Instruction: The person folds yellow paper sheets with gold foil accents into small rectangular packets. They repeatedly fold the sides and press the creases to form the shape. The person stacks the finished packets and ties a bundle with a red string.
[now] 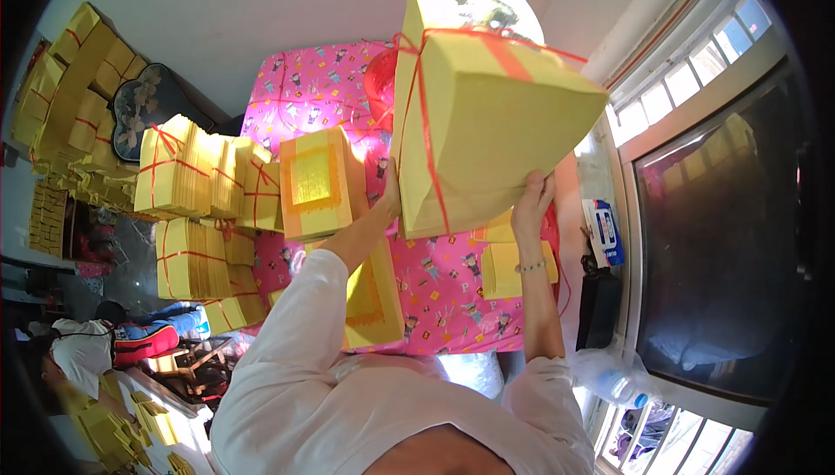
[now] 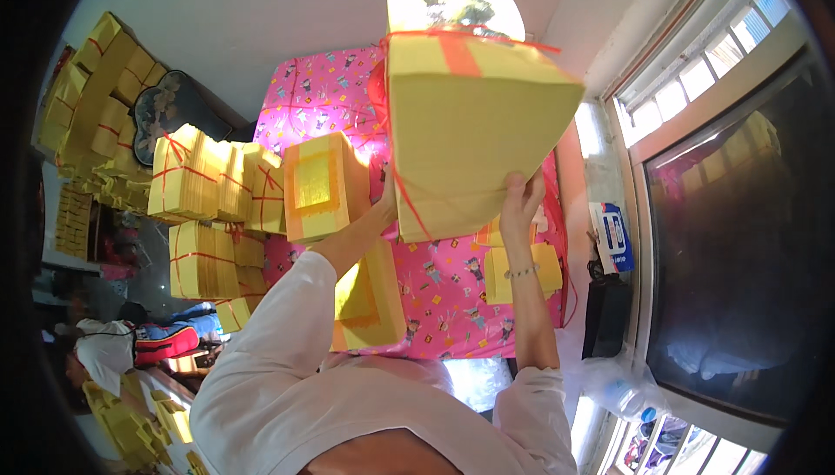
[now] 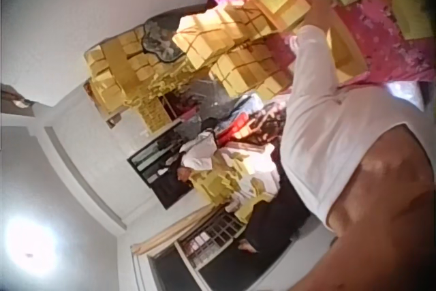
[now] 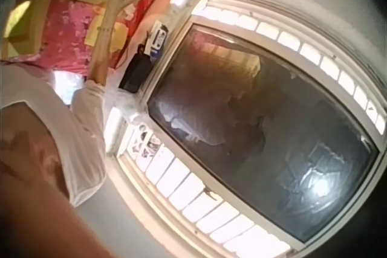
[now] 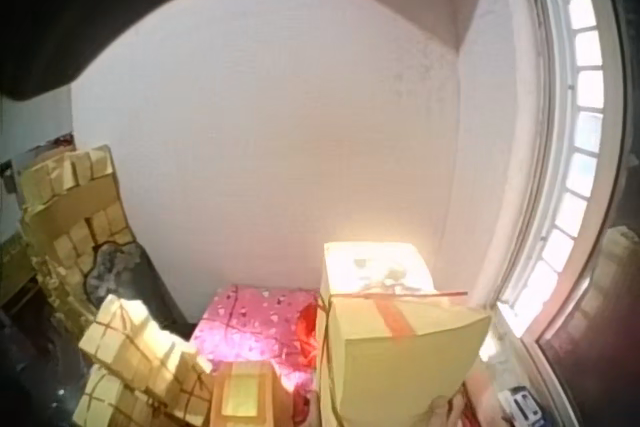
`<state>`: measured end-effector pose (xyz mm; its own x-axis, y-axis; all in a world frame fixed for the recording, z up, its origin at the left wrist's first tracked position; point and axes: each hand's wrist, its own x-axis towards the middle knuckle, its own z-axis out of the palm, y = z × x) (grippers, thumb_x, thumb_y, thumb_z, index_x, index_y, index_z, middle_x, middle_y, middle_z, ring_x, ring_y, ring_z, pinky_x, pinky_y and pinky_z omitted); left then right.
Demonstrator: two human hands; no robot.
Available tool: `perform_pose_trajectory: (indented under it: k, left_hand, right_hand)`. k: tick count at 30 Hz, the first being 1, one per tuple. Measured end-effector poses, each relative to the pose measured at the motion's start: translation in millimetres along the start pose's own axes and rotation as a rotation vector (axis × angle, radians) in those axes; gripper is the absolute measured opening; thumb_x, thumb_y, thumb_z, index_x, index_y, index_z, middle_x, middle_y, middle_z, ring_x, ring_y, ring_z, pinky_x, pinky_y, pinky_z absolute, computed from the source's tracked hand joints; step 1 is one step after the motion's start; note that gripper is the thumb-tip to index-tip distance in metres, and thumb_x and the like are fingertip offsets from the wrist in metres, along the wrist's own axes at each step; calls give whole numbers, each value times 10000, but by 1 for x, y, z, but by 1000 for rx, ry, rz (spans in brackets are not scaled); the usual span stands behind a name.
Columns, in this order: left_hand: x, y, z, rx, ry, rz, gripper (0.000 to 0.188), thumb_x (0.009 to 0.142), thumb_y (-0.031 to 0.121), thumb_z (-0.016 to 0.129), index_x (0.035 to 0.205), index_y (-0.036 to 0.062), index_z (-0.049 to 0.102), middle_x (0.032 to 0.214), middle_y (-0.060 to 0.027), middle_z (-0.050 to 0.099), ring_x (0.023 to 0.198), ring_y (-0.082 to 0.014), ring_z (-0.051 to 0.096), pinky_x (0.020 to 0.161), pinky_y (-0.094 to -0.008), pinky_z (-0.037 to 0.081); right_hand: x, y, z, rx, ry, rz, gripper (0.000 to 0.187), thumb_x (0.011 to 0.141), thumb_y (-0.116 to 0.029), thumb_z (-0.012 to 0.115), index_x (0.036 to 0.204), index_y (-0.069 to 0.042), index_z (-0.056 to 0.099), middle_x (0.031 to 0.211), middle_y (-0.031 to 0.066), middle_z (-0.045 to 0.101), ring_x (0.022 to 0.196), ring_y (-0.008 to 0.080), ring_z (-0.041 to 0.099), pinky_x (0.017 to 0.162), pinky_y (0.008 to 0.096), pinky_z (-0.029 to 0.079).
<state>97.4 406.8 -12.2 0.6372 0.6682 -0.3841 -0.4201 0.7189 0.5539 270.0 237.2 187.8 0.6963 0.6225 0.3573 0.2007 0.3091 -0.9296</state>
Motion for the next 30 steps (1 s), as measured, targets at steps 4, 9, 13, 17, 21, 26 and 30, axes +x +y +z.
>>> perform_pose_trajectory:
  k: [4,9,13,17,21,26,30]
  left_hand:
    - [14,-9,-11,-15,-37,30,847,816,763,280,1370,137,419,1303,-94,514,1181,-250,488,1034,-406,354]
    - [15,-5,-10,9,-7,-10,810,836,733,287,1372,139,418,1310,-89,507,1187,-244,481,1045,-399,338]
    - [8,8,-6,57,45,-52,781,851,708,293,1373,141,417,1316,-84,501,1192,-239,475,1054,-394,324]
    - [-2,24,3,146,169,-99,752,867,684,298,1374,142,416,1321,-80,496,1197,-233,469,1063,-389,311]
    - [-26,47,12,232,474,41,723,882,660,304,1376,144,415,1327,-76,490,1202,-228,463,1071,-383,298]
    - [-155,99,163,262,174,542,590,957,494,315,1413,122,349,1412,-53,393,1285,-198,365,1084,-335,240]
    - [-170,123,193,414,31,585,689,935,589,296,1446,126,286,1450,-57,329,1324,-179,288,1080,-315,235]
  right_hand:
    - [-4,1,9,82,-53,-99,542,878,-415,615,1170,22,482,1003,34,536,919,121,498,810,275,411]
    - [-8,15,16,103,-184,-74,556,858,-412,643,1166,23,484,1017,40,535,953,124,499,827,275,408]
    - [-21,16,30,90,-100,-92,538,874,-394,626,1180,21,472,1036,41,528,979,127,491,850,269,400]
    - [-24,17,34,93,-126,-92,505,896,-357,605,1198,23,461,1036,37,517,978,132,489,854,268,397]
    - [-25,16,29,61,-222,-55,525,927,-343,554,1277,25,425,1151,77,508,1092,162,476,939,300,372]
    - [-5,123,-30,233,-295,317,581,995,-407,308,1421,-18,242,1439,105,281,1331,220,257,1095,350,206]
    - [-8,114,-3,144,-304,318,635,985,-493,280,1386,-2,323,1383,99,384,1297,198,329,1078,328,260]
